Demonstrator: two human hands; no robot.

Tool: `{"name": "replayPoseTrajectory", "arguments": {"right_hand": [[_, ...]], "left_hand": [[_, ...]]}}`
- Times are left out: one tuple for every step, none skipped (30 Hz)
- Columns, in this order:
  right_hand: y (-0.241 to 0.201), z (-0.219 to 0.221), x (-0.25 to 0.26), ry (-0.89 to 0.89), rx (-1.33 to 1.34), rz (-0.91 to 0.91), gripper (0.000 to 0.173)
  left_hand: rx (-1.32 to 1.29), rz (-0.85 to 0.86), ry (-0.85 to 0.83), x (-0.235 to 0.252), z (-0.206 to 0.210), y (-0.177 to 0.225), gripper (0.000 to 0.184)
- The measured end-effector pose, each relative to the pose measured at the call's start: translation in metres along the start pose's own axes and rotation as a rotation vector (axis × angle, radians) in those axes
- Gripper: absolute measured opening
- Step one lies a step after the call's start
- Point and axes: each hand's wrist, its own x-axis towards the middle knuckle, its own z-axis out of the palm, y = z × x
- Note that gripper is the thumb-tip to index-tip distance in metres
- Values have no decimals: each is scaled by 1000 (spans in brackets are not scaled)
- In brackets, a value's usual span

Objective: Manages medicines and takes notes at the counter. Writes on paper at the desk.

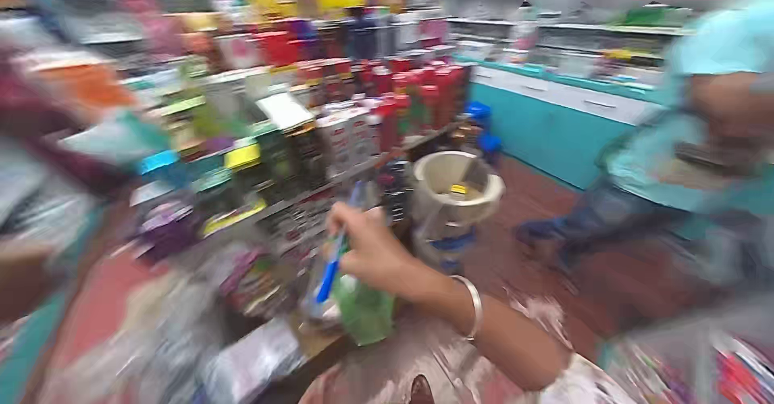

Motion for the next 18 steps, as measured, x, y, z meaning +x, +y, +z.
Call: {"name": "replayPoseTrajectory", "arguments": {"right_hand": [[4,9,14,-30,8,-27,23],[5,17,26,-62,9,-55,22],[4,23,37,-91,14,-81,21],[2,28,45,-124,28,-94,21],[0,33,53,-153,40,-115,22],[-4,37,61,-187,41,-136,23],[-10,39,69,-223,19,-155,24],[-13,40,75,-246,-10,-172,24],[-13,39,77,-259,-41,-190,24],[-11,38,79,-274,-65,-202,24],[-8,36,79,-291,-88,-210,24],[-5,35,77,-303,-117,-226,24],[-4,32,74,-313,-157,-245,24],[-4,28,73,-305,-190,-280,25],[-3,23,74,-287,-213,-322,25],[-1,16,76,-265,-220,-361,25],[2,7,80,-239,-215,-397,25],[5,-4,84,-218,-205,-428,27]], "left_hand": [[-134,-4,58,6,13,-4,59],[-254,-17,128,13,28,0,62],[-381,-44,199,19,43,17,65],[-538,-65,246,23,56,27,70],[-718,-50,268,29,66,28,77],[-889,-2,287,36,73,26,85],[-1021,75,285,42,77,26,93],[-1113,146,298,45,80,29,101],[-1181,207,322,45,83,32,109],[-1230,269,363,43,85,37,109],[-1277,310,433,40,88,45,102],[-1334,326,506,39,90,53,94],[-1389,336,539,40,93,57,88],[-1424,344,552,44,95,62,85],[-1445,351,552,48,99,67,84],[-1447,357,560,54,104,74,82],[-1446,364,565,60,109,82,81],[-1460,375,557,67,114,89,80]]}}
